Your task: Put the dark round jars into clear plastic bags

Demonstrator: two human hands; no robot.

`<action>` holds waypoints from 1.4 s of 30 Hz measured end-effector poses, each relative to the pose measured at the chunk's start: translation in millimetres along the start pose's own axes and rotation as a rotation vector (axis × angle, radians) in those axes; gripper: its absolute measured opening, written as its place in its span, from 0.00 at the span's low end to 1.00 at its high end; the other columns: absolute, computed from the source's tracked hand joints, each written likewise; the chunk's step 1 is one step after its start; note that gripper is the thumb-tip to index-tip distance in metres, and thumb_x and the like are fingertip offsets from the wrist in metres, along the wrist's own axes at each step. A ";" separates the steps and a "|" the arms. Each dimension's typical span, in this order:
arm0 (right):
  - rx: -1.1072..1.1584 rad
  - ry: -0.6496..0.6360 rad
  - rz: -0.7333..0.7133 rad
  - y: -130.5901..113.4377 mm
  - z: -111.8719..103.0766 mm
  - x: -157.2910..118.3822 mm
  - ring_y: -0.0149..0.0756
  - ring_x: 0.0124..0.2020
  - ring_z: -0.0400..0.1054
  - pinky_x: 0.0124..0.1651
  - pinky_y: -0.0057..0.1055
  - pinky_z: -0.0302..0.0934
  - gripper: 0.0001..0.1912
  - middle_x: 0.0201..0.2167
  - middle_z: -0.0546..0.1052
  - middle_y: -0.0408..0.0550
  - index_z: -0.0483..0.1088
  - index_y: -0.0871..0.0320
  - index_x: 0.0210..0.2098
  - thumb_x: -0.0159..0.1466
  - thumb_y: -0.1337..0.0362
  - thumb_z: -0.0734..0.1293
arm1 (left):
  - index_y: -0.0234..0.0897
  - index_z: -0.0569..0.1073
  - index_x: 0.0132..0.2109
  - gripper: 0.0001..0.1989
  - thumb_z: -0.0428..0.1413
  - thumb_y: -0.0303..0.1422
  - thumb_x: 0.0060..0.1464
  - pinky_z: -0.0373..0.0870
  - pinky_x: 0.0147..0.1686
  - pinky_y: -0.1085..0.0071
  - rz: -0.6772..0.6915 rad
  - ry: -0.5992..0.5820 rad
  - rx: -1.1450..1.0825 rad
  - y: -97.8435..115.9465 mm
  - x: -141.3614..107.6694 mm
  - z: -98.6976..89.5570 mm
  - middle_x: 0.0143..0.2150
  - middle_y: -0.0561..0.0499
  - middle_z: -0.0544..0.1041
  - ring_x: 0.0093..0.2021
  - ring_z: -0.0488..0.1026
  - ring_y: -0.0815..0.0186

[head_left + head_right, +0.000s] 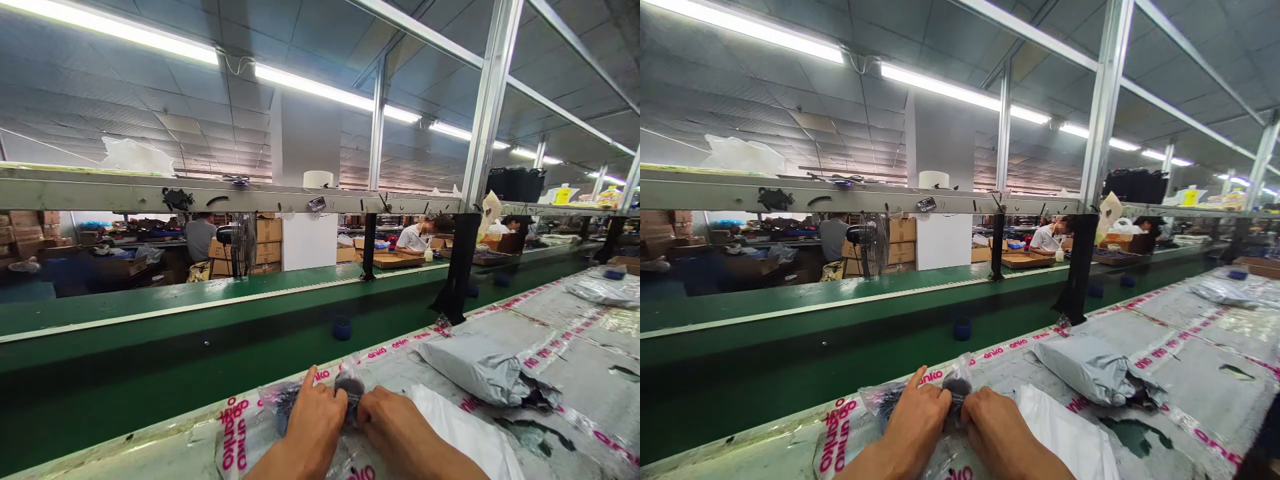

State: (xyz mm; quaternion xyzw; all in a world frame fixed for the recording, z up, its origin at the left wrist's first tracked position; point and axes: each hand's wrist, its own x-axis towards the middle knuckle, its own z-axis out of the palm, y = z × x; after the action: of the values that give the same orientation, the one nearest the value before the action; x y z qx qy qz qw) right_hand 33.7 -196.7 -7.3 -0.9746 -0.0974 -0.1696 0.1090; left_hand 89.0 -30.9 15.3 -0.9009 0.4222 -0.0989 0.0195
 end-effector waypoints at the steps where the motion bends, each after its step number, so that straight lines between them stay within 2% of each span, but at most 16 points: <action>1: 0.053 0.002 0.038 -0.3 -4.3 0.6 0.38 0.31 0.76 0.33 0.29 0.60 0.13 0.29 0.82 0.44 0.75 0.54 0.29 0.56 0.77 0.64 | 0.34 0.77 0.40 0.13 0.49 0.21 0.58 0.59 0.66 0.52 -0.027 0.000 -0.038 -1.3 0.1 -3.5 0.35 0.45 0.83 0.39 0.81 0.60; 5: 0.237 0.012 0.138 4.6 -13.7 9.8 0.34 0.33 0.76 0.35 0.26 0.63 0.11 0.31 0.82 0.41 0.74 0.54 0.32 0.59 0.73 0.61 | 0.40 0.76 0.39 0.11 0.52 0.23 0.52 0.61 0.63 0.51 -0.102 0.005 -0.182 -7.2 2.0 -16.0 0.35 0.52 0.83 0.39 0.80 0.60; 8: 0.302 0.014 0.174 10.1 -12.5 15.2 0.33 0.33 0.76 0.35 0.24 0.65 0.11 0.30 0.82 0.41 0.73 0.55 0.33 0.61 0.73 0.60 | 0.41 0.76 0.39 0.11 0.54 0.23 0.51 0.66 0.58 0.55 -0.126 0.007 -0.231 -8.6 4.3 -19.5 0.37 0.52 0.83 0.42 0.79 0.59; 10: 0.284 0.020 0.187 11.5 -8.8 13.3 0.36 0.35 0.76 0.37 0.27 0.65 0.11 0.31 0.81 0.43 0.73 0.55 0.32 0.60 0.74 0.61 | 0.41 0.76 0.38 0.11 0.54 0.23 0.51 0.67 0.58 0.56 -0.129 -0.010 -0.230 -6.4 5.9 -18.4 0.37 0.51 0.83 0.42 0.80 0.58; 12: 0.228 0.022 0.191 10.7 -4.2 7.7 0.42 0.37 0.75 0.40 0.32 0.65 0.12 0.32 0.80 0.46 0.73 0.55 0.30 0.57 0.76 0.62 | 0.39 0.77 0.38 0.11 0.53 0.22 0.52 0.62 0.61 0.54 -0.121 -0.038 -0.211 -2.4 8.0 -15.1 0.36 0.48 0.83 0.42 0.80 0.58; 14: 0.175 0.024 0.185 8.4 -0.3 1.7 0.46 0.41 0.73 0.42 0.36 0.64 0.13 0.35 0.79 0.49 0.73 0.56 0.30 0.56 0.79 0.62 | 0.36 0.78 0.40 0.12 0.53 0.21 0.53 0.57 0.65 0.52 -0.108 -0.060 -0.184 1.8 10.4 -11.5 0.37 0.44 0.83 0.42 0.81 0.56; 17: 0.135 0.027 0.181 5.2 3.1 -2.0 0.47 0.46 0.71 0.43 0.36 0.64 0.13 0.39 0.78 0.51 0.72 0.55 0.32 0.59 0.78 0.61 | 0.31 0.77 0.44 0.13 0.50 0.21 0.55 0.56 0.65 0.51 -0.090 -0.075 -0.152 6.0 13.5 -10.0 0.39 0.39 0.83 0.43 0.81 0.54; 19: 0.127 0.032 0.202 4.2 5.1 -0.2 0.48 0.49 0.71 0.44 0.37 0.64 0.12 0.45 0.77 0.54 0.71 0.55 0.33 0.62 0.77 0.60 | 0.31 0.77 0.46 0.15 0.48 0.21 0.58 0.61 0.62 0.53 -0.093 -0.081 -0.146 6.7 14.3 -12.8 0.40 0.38 0.83 0.43 0.81 0.54; 22: 0.155 0.032 0.223 3.4 8.9 4.4 0.45 0.53 0.71 0.46 0.36 0.64 0.10 0.54 0.75 0.55 0.68 0.54 0.35 0.65 0.74 0.59 | 0.34 0.77 0.45 0.14 0.50 0.22 0.57 0.69 0.51 0.59 -0.127 -0.084 -0.158 5.1 13.6 -19.6 0.41 0.40 0.83 0.44 0.80 0.53; 23: 0.171 0.029 0.226 2.9 10.1 5.5 0.44 0.50 0.72 0.45 0.35 0.64 0.10 0.52 0.76 0.54 0.67 0.53 0.35 0.65 0.73 0.58 | 0.34 0.76 0.45 0.13 0.50 0.22 0.57 0.70 0.47 0.61 -0.140 -0.080 -0.165 4.0 13.3 -21.3 0.42 0.41 0.83 0.45 0.80 0.52; 26: 0.231 0.024 0.240 2.7 10.9 6.8 0.40 0.37 0.74 0.39 0.33 0.62 0.09 0.37 0.79 0.47 0.63 0.52 0.33 0.67 0.71 0.57 | 0.36 0.76 0.44 0.12 0.50 0.23 0.57 0.69 0.42 0.62 -0.162 -0.066 -0.201 -0.7 13.2 -22.7 0.42 0.42 0.82 0.45 0.79 0.51; 28: 0.283 0.029 0.247 5.5 8.6 7.9 0.39 0.34 0.73 0.38 0.32 0.60 0.08 0.33 0.78 0.44 0.61 0.51 0.33 0.67 0.69 0.57 | 0.38 0.76 0.42 0.10 0.51 0.25 0.58 0.68 0.39 0.64 -0.162 -0.054 -0.240 -4.8 14.0 -20.6 0.40 0.44 0.82 0.43 0.79 0.52; 32: 0.382 0.026 0.275 17.4 3.1 14.9 0.36 0.31 0.72 0.35 0.29 0.60 0.07 0.29 0.77 0.41 0.59 0.50 0.34 0.70 0.63 0.55 | 0.41 0.74 0.41 0.07 0.52 0.28 0.57 0.63 0.35 0.67 -0.162 0.001 -0.332 -10.4 15.9 -15.9 0.39 0.49 0.82 0.40 0.79 0.55; 35: 0.393 0.009 0.357 22.0 2.3 21.7 0.35 0.30 0.74 0.32 0.28 0.60 0.09 0.28 0.78 0.42 0.57 0.51 0.34 0.71 0.63 0.53 | 0.42 0.73 0.41 0.06 0.53 0.29 0.57 0.61 0.34 0.68 -0.183 0.045 -0.402 -9.3 17.2 -15.6 0.38 0.51 0.82 0.39 0.78 0.57; 39: 0.277 -0.003 0.471 13.6 -1.3 28.8 0.39 0.34 0.76 0.35 0.31 0.60 0.09 0.30 0.79 0.47 0.59 0.53 0.36 0.72 0.65 0.53 | 0.42 0.72 0.39 0.04 0.53 0.30 0.57 0.59 0.32 0.69 -0.245 0.086 -0.495 -6.4 21.1 -19.3 0.36 0.53 0.81 0.38 0.77 0.60; 42: 0.156 -0.024 0.526 4.7 -10.2 36.2 0.43 0.38 0.77 0.38 0.35 0.62 0.07 0.34 0.80 0.51 0.64 0.58 0.41 0.72 0.67 0.56 | 0.41 0.71 0.38 0.05 0.53 0.27 0.55 0.59 0.32 0.70 -0.323 0.113 -0.546 -6.5 25.0 -22.1 0.36 0.51 0.80 0.38 0.76 0.61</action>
State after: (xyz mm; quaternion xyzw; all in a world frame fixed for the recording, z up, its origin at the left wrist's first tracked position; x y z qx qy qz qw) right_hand 65.0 -198.2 13.9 -0.9570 0.1450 -0.1159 0.2228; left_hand 105.2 -44.8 41.7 -0.9213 0.2849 -0.0338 -0.2623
